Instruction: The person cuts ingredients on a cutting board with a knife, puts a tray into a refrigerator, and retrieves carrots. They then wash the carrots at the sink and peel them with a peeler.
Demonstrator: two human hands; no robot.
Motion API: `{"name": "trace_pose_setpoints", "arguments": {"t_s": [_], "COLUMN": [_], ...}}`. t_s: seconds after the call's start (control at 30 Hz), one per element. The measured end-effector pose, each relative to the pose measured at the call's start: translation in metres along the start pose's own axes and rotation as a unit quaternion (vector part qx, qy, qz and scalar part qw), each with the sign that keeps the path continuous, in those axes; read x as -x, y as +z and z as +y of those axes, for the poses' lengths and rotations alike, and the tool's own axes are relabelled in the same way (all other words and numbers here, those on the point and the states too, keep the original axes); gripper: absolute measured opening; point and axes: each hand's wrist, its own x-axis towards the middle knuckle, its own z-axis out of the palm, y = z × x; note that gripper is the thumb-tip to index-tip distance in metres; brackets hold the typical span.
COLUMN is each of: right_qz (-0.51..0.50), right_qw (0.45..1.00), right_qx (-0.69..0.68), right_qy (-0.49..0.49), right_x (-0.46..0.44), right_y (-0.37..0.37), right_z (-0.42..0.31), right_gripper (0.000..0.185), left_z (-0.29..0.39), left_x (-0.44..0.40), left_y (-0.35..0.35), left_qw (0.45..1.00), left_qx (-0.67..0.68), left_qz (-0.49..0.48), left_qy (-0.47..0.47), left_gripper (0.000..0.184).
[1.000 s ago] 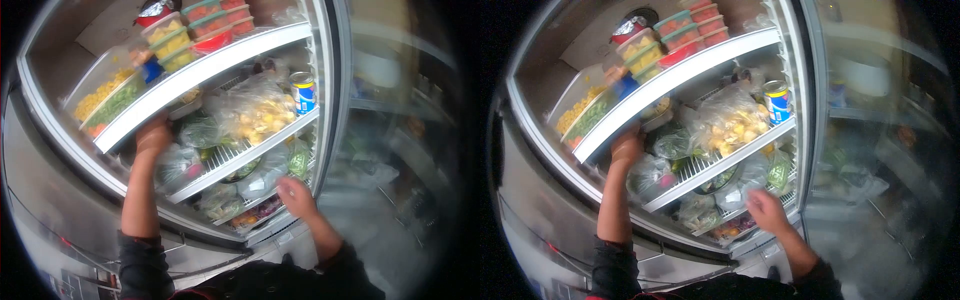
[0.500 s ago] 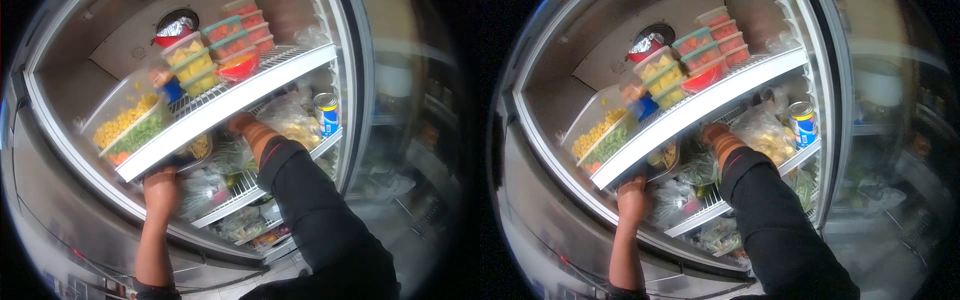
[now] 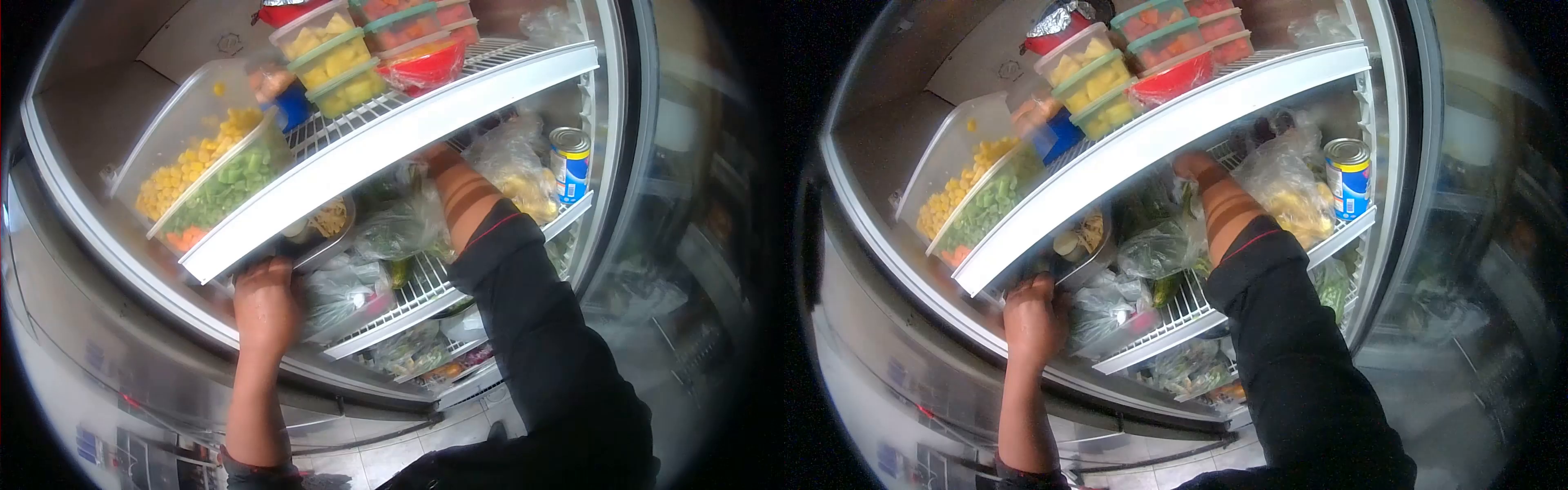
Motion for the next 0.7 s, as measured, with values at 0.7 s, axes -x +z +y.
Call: {"name": "trace_pose_setpoints", "arguments": {"t_s": [0.7], "right_qz": [0.022], "right_qw": [0.994], "right_qx": [-0.104], "right_qy": [-0.007], "right_x": [0.077], "right_y": [-0.082], "right_z": [0.016], "right_gripper": [0.049], "left_z": [-0.001], "left_x": [0.0], "left_y": [-0.004], "left_qw": [0.999], "left_qx": [0.028], "left_qz": [0.01], "left_qy": [0.011], "left_gripper": [0.012]}}
